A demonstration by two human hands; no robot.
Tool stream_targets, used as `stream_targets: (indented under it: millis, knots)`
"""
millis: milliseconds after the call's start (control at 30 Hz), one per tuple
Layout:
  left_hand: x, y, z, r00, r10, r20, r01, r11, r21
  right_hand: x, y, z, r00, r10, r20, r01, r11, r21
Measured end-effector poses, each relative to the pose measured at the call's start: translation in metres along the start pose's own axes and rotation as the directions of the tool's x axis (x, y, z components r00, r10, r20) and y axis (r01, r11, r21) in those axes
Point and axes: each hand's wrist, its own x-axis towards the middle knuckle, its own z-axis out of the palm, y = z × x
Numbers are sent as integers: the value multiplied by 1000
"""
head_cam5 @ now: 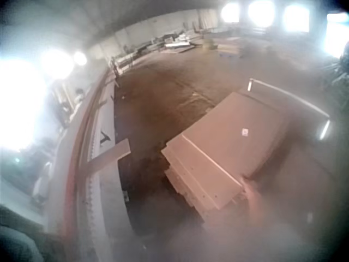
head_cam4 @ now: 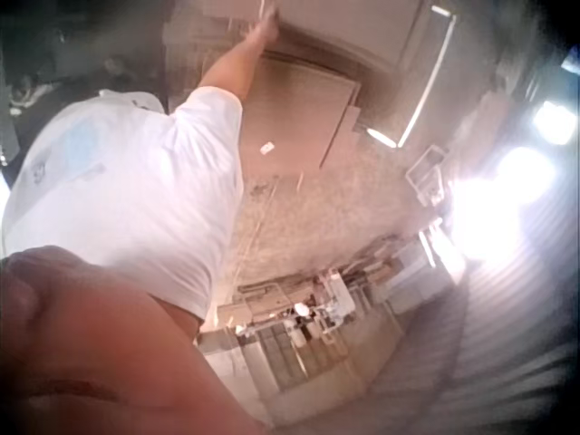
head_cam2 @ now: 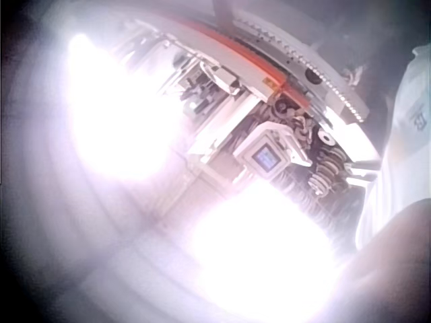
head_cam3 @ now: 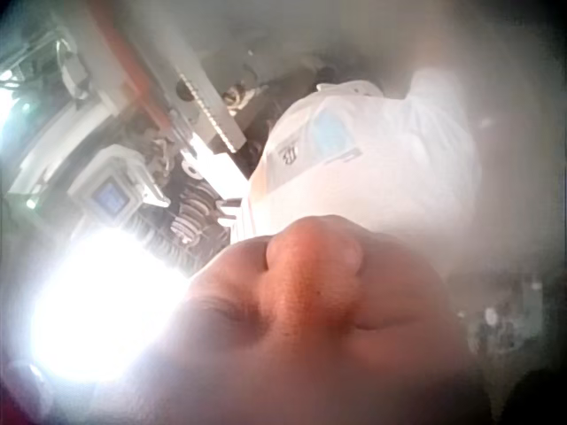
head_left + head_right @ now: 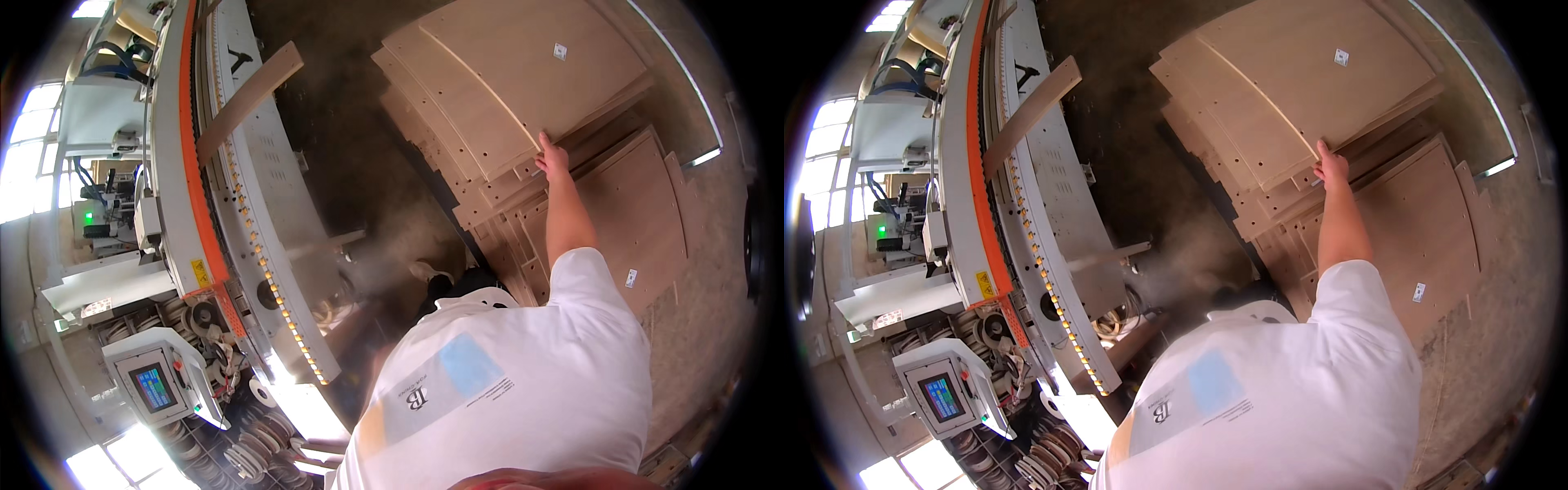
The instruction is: The person repeatedly picks up rectangular wooden panels from a pile on the floor and places them onto a conveyor belt. The person handles the panels one at a time, moving them from the floor to the machine's input area.
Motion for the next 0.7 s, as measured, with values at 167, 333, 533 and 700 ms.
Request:
stream_targets:
  millis: [167, 333, 533, 700]
  knots:
    - [23, 24, -3, 998, 55, -38, -52, 997, 63, -7, -7, -28, 986, 44, 160, -55, 997, 62]
    - [64, 57, -11, 954, 291, -76, -289, 956, 41, -44, 8, -22, 979, 42, 197, -34, 998, -44]
    - [82, 162, -35, 970, 123, 211, -44, 937, -346, -140, 91, 27, 893, 42, 448, 9, 994, -111]
    - [153, 178, -1, 875, 144, 462, 182, 786, -591, -243, 122, 42, 691, 231, 685, 110, 903, -415]
